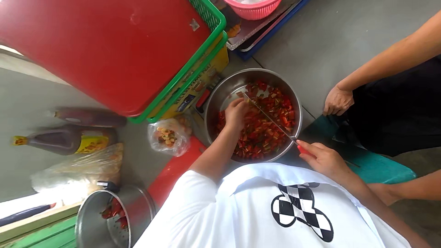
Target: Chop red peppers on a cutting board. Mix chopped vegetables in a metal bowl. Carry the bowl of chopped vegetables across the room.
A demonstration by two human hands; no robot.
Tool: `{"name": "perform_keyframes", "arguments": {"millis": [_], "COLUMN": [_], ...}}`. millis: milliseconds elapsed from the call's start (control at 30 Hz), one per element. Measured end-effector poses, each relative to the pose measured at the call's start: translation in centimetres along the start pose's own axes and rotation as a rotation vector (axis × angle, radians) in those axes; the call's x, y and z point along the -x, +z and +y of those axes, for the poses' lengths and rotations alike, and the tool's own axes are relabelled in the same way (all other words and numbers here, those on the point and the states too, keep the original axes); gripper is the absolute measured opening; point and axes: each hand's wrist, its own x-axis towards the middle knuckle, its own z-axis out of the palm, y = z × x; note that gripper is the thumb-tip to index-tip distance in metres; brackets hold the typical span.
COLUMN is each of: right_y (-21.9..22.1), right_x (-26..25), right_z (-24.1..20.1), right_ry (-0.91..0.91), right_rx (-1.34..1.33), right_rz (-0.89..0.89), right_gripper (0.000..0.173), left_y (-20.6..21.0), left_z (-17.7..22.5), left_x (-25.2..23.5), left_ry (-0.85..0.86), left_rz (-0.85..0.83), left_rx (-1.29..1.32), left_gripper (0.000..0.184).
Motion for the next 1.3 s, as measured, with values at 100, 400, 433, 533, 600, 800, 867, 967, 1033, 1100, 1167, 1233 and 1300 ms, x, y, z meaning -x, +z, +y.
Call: {"name": "perform_keyframes", "arguments": {"millis": [100, 400, 433, 533, 600, 800, 867, 967, 1033, 1100, 1167, 1233, 1300], "right_y": [0.3, 0.6, 0.6, 0.7, 0.5, -1.0, -1.3, -1.4, -1.5, -1.5, -1.5, -1.7, -1.8], "right_x": [0.1, 0.0, -0.1, -0.4, -0.5, 0.4, 0.5, 0.4, 0.4, 0.8, 1.2, 1.6, 1.8], "right_z": [0.1, -0.1, -0.1, -0.2, -0.3, 0.3, 0.5, 0.8, 0.8, 0.8, 1.1, 1.3, 1.6], "right_ry": [-0.021, -0.041, -0.044, -0.036, -0.006, 0.097, 0.127, 0.161, 0.160, 0.151, 0.140, 0.140, 0.137], "right_rx": [0.011, 0.016, 0.014, 0.008, -0.009, -0.080, -0.093, -0.090, -0.081, -0.086, -0.096, -0.103, -0.099], "right_rz": [-0.006, -0.018, -0.020, -0.017, -0.016, 0.040, 0.068, 0.093, 0.105, 0.119, 0.141, 0.156, 0.170], "right_gripper": [0.038, 0.038, 0.038, 0.038, 0.039, 0.042, 0.043, 0.044, 0.043, 0.043, 0.042, 0.043, 0.044], "left_y": [0.2, 1.0, 1.1, 1.4, 1.2, -0.5, 0.3, 2.7, 4.6, 5.7, 5.3, 3.7, 1.7], "left_z": [0.1, -1.0, -1.1, -1.6, -2.0, 0.9, 0.9, -1.1, -1.9, -1.7, -0.8, -0.2, -0.8], "left_x": [0.0, 1.1, 1.4, 3.0, 3.8, -4.5, -8.0, -11.0, -10.7, -8.9, -6.6, -3.7, 0.3], "left_ry": [-0.016, -0.018, -0.020, -0.053, -0.082, 0.252, 0.267, 0.289, 0.307, 0.339, 0.402, 0.525, 0.618], "left_rz": [0.059, 0.041, 0.035, -0.038, -0.151, -0.334, -0.241, -0.199, -0.311, -0.564, -0.777, -0.900, -0.938], "left_rx": [0.105, 0.229, 0.215, 0.114, -0.042, -1.043, -1.100, -1.159, -1.240, -1.278, -1.279, -1.290, -1.360], "left_gripper": [0.026, 0.013, 0.015, 0.021, 0.019, 0.030, 0.035, 0.059, 0.055, 0.031, 0.022, 0.022, 0.037]}}
